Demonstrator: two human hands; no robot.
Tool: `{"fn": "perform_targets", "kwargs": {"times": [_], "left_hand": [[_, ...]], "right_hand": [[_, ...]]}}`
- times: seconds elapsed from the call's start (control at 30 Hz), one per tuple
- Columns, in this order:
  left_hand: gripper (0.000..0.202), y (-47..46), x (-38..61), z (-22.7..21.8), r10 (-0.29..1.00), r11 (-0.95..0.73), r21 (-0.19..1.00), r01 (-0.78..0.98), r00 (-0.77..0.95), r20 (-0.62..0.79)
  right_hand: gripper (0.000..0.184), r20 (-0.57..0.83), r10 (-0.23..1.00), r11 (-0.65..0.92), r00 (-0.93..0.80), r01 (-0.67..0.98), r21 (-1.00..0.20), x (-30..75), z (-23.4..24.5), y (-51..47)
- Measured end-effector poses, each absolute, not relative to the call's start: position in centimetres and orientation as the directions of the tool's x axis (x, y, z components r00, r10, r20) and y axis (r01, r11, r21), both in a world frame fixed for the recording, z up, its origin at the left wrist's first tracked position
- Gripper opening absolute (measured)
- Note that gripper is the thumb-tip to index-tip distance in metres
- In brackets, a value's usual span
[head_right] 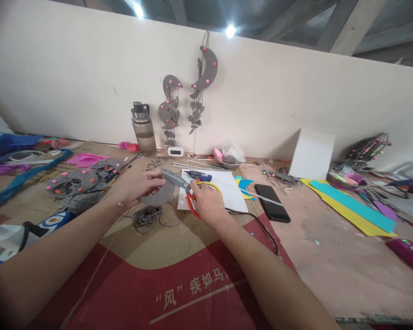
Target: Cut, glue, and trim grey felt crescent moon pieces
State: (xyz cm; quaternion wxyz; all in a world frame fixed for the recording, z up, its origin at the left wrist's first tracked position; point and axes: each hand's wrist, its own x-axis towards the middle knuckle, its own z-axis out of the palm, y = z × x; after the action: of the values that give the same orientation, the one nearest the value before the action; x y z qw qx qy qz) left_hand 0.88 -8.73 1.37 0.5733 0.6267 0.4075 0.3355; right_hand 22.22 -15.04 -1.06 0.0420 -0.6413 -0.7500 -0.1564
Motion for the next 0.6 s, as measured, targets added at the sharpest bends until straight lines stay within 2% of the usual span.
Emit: {"fn": "perform_targets", "kwargs": {"times": [0.2,0.33,0.47,0.6], "left_hand": [[0.023,-8.7,0.8,1.5,0.897,0.000,0.992,0.123,0.438,-0.054],[0.026,-8.7,0.8,1.5,0.895,0.016,0.995,0.094,0.443,-0.056],[0.034,-8.3,0.8,1.1,0.902,0.047,0.998,0.047,0.428,-0.062],[0.053,-7.6,0.8,0.4,0.917,0.081,0.996,-0.024,0.395,-0.065]], "right_hand": [[0.047,0.241,0.957,0.108,-0.158,0.972,0.209,22.2,-1.0,-15.1],[0.043,0.277,0.949,0.119,-0.150,0.985,0.128,22.3,-1.3,-14.9],[0.033,0.324,0.941,0.138,-0.096,0.984,-0.109,22.5,-2.0,-14.4],[0.029,0.379,0.924,0.239,-0.046,0.845,-0.479,22.5,-2.4,-13.9]]}}
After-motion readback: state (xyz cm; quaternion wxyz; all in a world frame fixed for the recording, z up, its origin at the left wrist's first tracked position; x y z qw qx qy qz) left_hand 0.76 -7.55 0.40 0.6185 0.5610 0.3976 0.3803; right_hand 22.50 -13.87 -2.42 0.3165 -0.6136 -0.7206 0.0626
